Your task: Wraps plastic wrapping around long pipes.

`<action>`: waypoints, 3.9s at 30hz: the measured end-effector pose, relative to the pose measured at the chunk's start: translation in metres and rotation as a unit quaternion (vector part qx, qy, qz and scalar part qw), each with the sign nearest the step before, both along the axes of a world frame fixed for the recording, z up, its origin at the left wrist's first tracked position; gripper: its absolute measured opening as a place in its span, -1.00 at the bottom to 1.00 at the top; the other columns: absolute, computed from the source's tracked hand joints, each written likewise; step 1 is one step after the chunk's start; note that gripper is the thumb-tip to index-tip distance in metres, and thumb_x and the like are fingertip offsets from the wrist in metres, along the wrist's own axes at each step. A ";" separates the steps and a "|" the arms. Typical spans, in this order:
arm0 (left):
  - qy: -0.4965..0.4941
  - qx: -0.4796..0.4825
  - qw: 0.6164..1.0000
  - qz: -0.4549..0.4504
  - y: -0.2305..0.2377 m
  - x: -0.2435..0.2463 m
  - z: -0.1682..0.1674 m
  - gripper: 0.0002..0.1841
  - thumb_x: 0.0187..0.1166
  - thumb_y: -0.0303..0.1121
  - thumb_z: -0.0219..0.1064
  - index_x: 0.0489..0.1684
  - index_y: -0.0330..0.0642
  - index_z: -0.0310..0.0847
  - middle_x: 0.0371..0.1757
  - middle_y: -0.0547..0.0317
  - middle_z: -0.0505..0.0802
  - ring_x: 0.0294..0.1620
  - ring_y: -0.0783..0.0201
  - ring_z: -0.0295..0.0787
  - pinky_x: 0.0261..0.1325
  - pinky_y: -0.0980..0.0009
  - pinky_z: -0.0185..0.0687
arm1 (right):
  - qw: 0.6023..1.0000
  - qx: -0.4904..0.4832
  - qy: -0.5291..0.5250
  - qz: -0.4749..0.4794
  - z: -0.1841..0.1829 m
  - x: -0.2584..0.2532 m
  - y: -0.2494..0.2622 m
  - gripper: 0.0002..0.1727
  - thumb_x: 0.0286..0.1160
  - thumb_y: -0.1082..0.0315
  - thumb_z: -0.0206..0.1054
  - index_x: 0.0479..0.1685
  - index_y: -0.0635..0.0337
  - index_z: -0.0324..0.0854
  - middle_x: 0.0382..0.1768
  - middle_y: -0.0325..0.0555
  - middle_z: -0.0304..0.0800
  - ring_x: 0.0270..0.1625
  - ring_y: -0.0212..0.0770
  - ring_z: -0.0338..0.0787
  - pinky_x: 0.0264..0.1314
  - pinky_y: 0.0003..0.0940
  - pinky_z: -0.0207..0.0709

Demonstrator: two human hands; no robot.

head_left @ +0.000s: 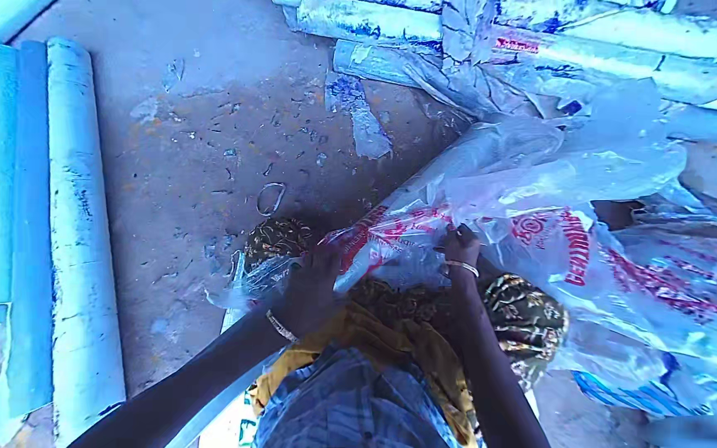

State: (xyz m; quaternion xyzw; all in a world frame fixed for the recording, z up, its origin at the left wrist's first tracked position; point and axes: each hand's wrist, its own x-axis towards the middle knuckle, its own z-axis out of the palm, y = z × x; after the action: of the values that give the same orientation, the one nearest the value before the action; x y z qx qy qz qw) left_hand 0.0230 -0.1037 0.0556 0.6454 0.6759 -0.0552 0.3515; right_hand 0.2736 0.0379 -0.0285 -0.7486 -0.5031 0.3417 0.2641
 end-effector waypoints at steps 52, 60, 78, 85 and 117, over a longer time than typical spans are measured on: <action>-0.057 0.240 0.937 -0.247 0.070 0.061 -0.036 -0.71 0.72 -0.60 0.08 0.20 -0.56 0.67 0.27 -0.36 0.80 0.19 -0.30 0.84 0.15 -0.10 0.72 | 0.921 0.282 -0.222 0.151 0.014 -0.043 -0.120 -0.56 0.28 0.05 0.45 -0.54 0.37 0.77 -0.53 0.16 0.79 -0.44 0.20 0.86 -0.49 0.08 0.62; -0.025 0.122 0.971 -0.202 0.079 0.057 -0.015 -0.66 0.82 -0.55 -0.02 0.41 -0.53 0.50 0.43 -0.42 0.67 0.25 -0.35 0.76 0.24 -0.18 0.62 | 0.952 0.084 -0.210 0.206 0.029 -0.060 -0.095 -0.67 0.62 0.25 0.32 -0.23 0.39 0.84 -0.23 0.32 0.88 -0.08 0.33 0.90 -0.04 0.26 0.67; -0.245 0.419 0.829 0.277 0.161 -0.050 -0.038 -0.73 0.76 -0.50 0.08 0.07 -0.50 0.69 -0.33 -0.09 0.82 -0.40 0.23 0.78 -0.10 0.20 0.75 | 0.962 -0.053 -0.195 0.185 -0.002 -0.014 -0.156 -0.67 0.63 0.29 0.26 0.01 0.38 0.83 -0.13 0.37 0.89 0.02 0.41 0.87 0.12 0.35 0.61; -0.323 0.251 0.909 -0.080 0.115 0.023 -0.018 -0.65 0.73 -0.49 0.16 0.40 -0.38 0.66 0.29 -0.20 0.83 0.33 -0.01 0.77 0.49 0.05 0.54 | 0.980 0.154 0.009 0.122 -0.031 -0.007 -0.142 -0.69 0.52 0.36 0.29 -0.46 0.47 0.72 -0.60 0.02 0.70 -0.51 -0.20 0.68 -0.31 -0.15 0.58; -0.358 0.133 0.891 0.245 0.013 0.122 -0.047 -0.53 0.63 -0.50 0.21 0.47 -0.61 0.44 0.15 -0.22 0.75 0.05 0.35 0.67 0.16 0.44 0.57 | 0.961 0.242 0.066 0.113 0.024 0.038 -0.148 -0.80 0.39 0.52 0.32 -0.25 0.52 0.81 -0.35 0.17 0.89 -0.31 -0.18 0.86 -0.08 -0.34 0.70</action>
State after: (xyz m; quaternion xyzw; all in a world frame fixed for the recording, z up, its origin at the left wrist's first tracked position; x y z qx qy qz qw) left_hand 0.1455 -0.0908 0.0086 0.4762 0.6418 0.3583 0.4827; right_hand 0.3112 -0.1106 -0.0042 -0.5764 -0.6334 0.2864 0.4297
